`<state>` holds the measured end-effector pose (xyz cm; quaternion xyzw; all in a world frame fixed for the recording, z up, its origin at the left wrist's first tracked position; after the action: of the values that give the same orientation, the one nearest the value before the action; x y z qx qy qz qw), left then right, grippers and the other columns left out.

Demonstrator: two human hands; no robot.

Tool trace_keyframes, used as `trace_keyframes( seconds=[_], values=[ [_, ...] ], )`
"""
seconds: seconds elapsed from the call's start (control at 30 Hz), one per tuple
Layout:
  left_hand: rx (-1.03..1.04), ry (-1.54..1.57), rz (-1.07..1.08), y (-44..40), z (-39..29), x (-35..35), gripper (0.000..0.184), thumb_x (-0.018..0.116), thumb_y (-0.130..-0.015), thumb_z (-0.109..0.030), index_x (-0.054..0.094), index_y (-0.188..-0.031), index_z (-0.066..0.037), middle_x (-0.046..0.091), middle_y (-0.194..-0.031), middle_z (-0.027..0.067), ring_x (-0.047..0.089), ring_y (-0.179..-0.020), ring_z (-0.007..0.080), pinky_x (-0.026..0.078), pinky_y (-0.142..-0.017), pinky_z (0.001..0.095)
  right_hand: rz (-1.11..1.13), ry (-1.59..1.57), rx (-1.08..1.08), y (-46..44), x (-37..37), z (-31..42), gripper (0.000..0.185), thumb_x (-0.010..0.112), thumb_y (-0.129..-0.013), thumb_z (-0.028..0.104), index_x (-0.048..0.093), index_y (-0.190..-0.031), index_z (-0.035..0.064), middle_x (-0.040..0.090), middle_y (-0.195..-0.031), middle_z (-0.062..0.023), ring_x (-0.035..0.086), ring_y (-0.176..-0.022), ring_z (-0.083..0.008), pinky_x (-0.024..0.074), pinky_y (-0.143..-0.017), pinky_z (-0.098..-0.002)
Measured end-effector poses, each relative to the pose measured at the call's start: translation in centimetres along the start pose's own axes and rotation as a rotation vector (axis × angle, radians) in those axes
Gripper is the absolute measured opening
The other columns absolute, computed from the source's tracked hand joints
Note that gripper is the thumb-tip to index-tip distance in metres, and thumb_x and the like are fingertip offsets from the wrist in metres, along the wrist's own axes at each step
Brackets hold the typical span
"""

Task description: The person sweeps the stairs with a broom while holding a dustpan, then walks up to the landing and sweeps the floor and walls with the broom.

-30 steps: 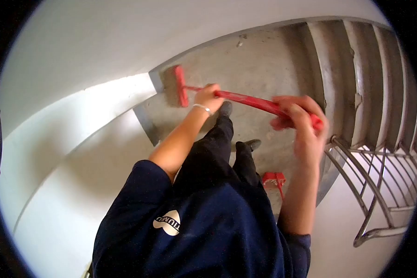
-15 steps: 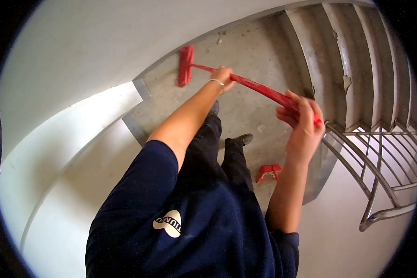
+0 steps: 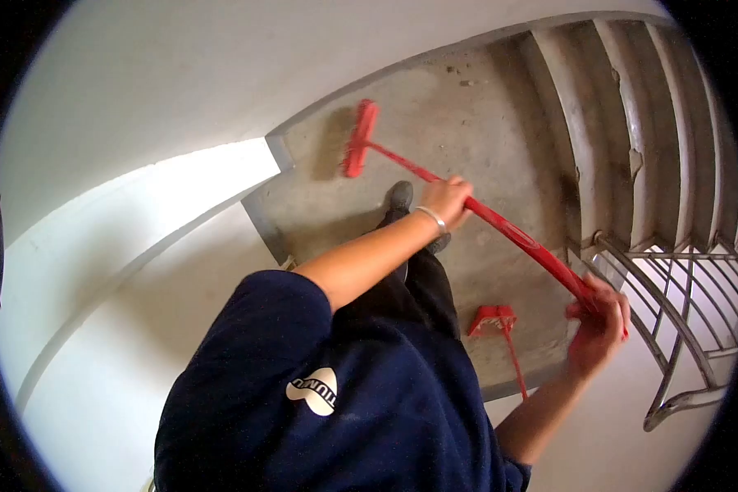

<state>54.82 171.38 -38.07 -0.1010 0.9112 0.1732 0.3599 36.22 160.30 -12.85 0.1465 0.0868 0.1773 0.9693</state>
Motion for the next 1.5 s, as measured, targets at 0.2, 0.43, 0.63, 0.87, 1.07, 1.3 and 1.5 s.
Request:
trace_keyframes(
  seconds=[0.2, 0.43, 0.63, 0.87, 1.07, 1.3, 1.5],
  values=[
    [-0.402, -0.126, -0.328, 7.1, 15.6, -0.5, 0.014, 0.06, -0.07, -0.016, 0.052, -0.075, -0.005, 0.053, -0.08, 0.0168, 0.054, -0.074, 0.0345, 0.044, -0.066, 0.0427, 0.247, -0.071, 0.297, -2.1, 12.3, -9.3, 0.025, 0.049, -0.085, 0.019, 0.06, -0.087, -0.0031, 0.063, -0.083, -0.0125, 0.062, -0.065, -0.0194, 0.0512, -0.061, -0.0295],
    [-0.355, 0.045, -0.113, 4.9, 12.4, 4.8, 0.023, 0.067, -0.066, -0.02, 0.054, -0.077, -0.004, 0.055, -0.087, 0.0186, 0.056, -0.08, 0.035, 0.047, -0.072, 0.0409, 0.176, 0.019, 0.179, 2.3, 10.7, -5.9, 0.021, 0.05, -0.085, 0.014, 0.059, -0.089, -0.0051, 0.063, -0.081, -0.0129, 0.061, -0.06, -0.0163, 0.0511, -0.056, -0.0272],
    [-0.058, 0.146, -0.143, -1.0, -3.0, 8.3, 0.027, 0.068, -0.065, -0.023, 0.054, -0.08, -0.005, 0.055, -0.091, 0.0155, 0.057, -0.079, 0.0326, 0.048, -0.07, 0.0399, -0.018, 0.082, -0.104, 4.5, -0.3, -1.2, 0.022, 0.046, -0.086, 0.014, 0.056, -0.089, -0.0052, 0.062, -0.09, -0.018, 0.061, -0.058, -0.0169, 0.0513, -0.05, -0.0244],
    [-0.016, 0.03, -0.192, 7.2, -6.4, 5.9, 0.024, 0.066, -0.067, -0.017, 0.05, -0.08, -0.006, 0.052, -0.087, 0.015, 0.056, -0.073, 0.0335, 0.046, -0.065, 0.0406, 0.035, 0.001, -0.1, 7.8, -7.0, -2.3, 0.024, 0.044, -0.085, 0.017, 0.055, -0.084, -0.0036, 0.061, -0.09, -0.0202, 0.059, -0.053, -0.0165, 0.0496, -0.045, -0.0245],
    [-0.412, -0.031, -0.058, 14.7, -0.6, 12.0, 0.024, 0.067, -0.068, -0.024, 0.055, -0.08, -0.008, 0.056, -0.086, 0.0148, 0.057, -0.077, 0.0337, 0.047, -0.068, 0.0418, 0.153, -0.053, 0.218, 11.2, -2.7, -8.5, 0.02, 0.048, -0.084, 0.013, 0.057, -0.083, -0.0051, 0.061, -0.093, -0.0181, 0.06, -0.059, -0.0178, 0.0504, -0.051, -0.0274],
    [-0.021, 0.223, -0.154, 7.5, -7.9, 11.2, 0.015, 0.064, -0.07, -0.021, 0.055, -0.073, -0.009, 0.056, -0.083, 0.0131, 0.056, -0.075, 0.0326, 0.046, -0.065, 0.0396, 0.153, 0.121, -0.152, 12.2, -5.2, -2.6, 0.019, 0.045, -0.084, 0.012, 0.055, -0.083, -0.0045, 0.06, -0.093, -0.0191, 0.059, -0.057, -0.0144, 0.05, -0.048, -0.0234],
    [-0.034, -0.016, -0.147, 8.4, -8.0, 2.8, 0.019, 0.066, -0.067, -0.022, 0.054, -0.075, -0.011, 0.058, -0.086, 0.0095, 0.058, -0.079, 0.0296, 0.046, -0.067, 0.0403, 0.144, -0.098, -0.113, 12.3, -5.1, -1.3, 0.029, 0.041, -0.088, 0.026, 0.055, -0.091, 0.0008, 0.06, -0.097, -0.0167, 0.059, -0.062, -0.0151, 0.0485, -0.051, -0.0237]
  ],
)
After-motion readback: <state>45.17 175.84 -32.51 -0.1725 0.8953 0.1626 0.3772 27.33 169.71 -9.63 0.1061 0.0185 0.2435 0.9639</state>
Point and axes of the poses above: each hand's wrist, its own y-axis away from the middle knuckle, its own x-axis out of the palm, z = x × y, the point moved 2 cm from there along -y, towards the middle knuckle
